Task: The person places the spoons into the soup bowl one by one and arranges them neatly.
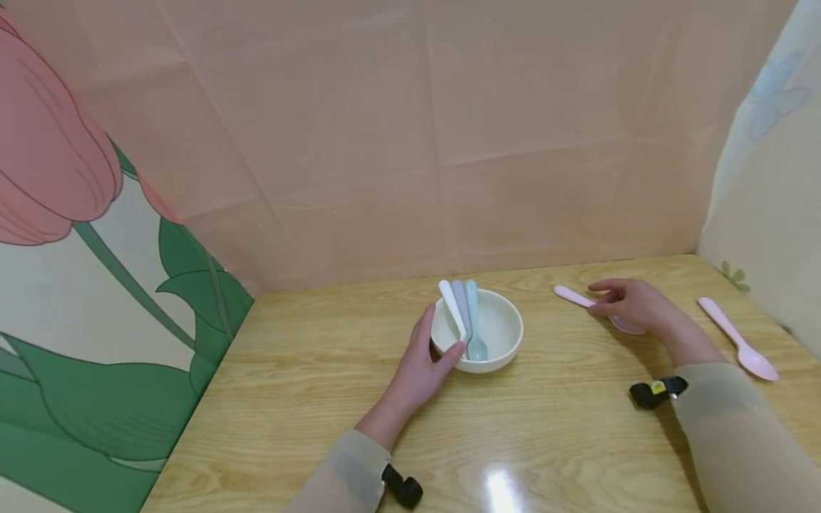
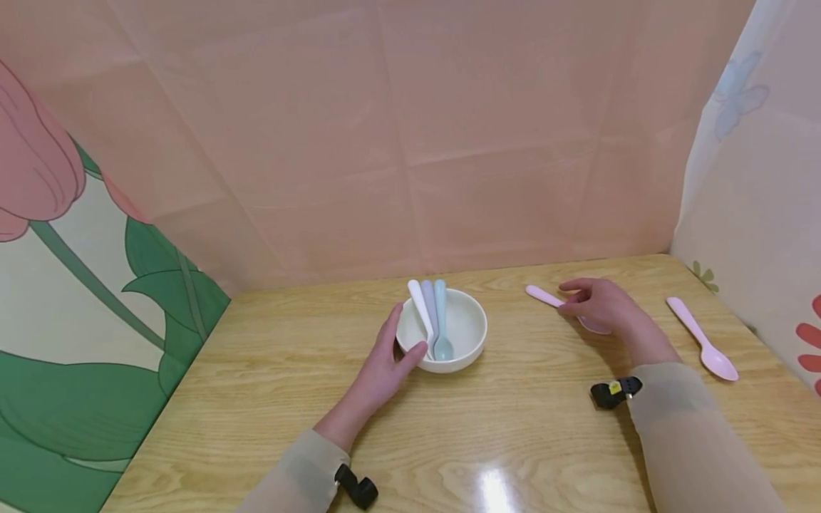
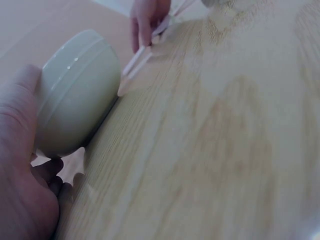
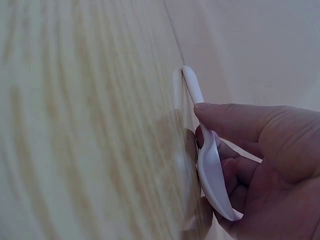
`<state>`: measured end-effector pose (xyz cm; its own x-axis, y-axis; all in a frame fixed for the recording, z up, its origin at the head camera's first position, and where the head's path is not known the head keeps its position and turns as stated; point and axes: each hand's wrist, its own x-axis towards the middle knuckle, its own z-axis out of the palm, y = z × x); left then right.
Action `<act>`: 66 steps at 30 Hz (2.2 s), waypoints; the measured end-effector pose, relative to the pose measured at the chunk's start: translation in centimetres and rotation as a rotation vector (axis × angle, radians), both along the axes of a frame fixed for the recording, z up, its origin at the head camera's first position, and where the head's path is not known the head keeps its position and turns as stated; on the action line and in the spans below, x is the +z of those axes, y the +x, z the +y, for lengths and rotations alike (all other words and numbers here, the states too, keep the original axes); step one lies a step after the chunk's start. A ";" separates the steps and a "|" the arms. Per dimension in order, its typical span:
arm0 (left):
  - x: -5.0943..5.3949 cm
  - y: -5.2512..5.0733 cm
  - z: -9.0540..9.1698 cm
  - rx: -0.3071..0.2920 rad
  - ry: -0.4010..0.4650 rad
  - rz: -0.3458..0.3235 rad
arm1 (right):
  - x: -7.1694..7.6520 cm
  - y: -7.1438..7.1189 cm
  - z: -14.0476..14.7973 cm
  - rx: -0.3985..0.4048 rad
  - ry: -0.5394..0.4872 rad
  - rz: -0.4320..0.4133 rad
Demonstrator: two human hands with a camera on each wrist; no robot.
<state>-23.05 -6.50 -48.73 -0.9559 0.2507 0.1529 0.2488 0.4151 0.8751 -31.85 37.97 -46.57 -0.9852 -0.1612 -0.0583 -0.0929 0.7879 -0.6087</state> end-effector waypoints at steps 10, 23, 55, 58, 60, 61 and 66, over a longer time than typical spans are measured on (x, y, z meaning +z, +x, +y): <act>0.0 -0.1 0.1 -0.001 0.001 -0.001 | 0.7 0.4 -0.4 0.003 0.028 0.000; -0.1 -0.3 0.2 0.000 0.004 0.011 | 1.4 0.4 -1.2 -0.035 -0.052 0.000; -0.2 -0.4 0.4 -0.003 -0.009 0.007 | 4.6 1.1 -5.5 -0.013 -0.295 0.123; -0.3 -0.4 0.4 0.000 -0.009 0.019 | 4.9 1.2 -5.8 -0.011 -0.308 0.124; -0.3 -0.4 0.4 0.000 -0.009 0.029 | 5.1 1.2 -6.1 -0.007 -0.316 0.130; -0.3 -0.4 0.4 0.000 -0.008 0.035 | 5.2 1.3 -6.2 -0.005 -0.319 0.132; -0.2 -0.3 0.4 -0.001 -0.005 0.035 | 5.6 1.5 -7.0 0.011 -0.350 0.161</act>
<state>-23.34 -6.06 -48.90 -0.9499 0.2524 0.1846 0.2792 0.4191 0.8640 -30.38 31.00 -40.92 -0.9754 -0.1543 0.1575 -0.2164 0.5333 -0.8178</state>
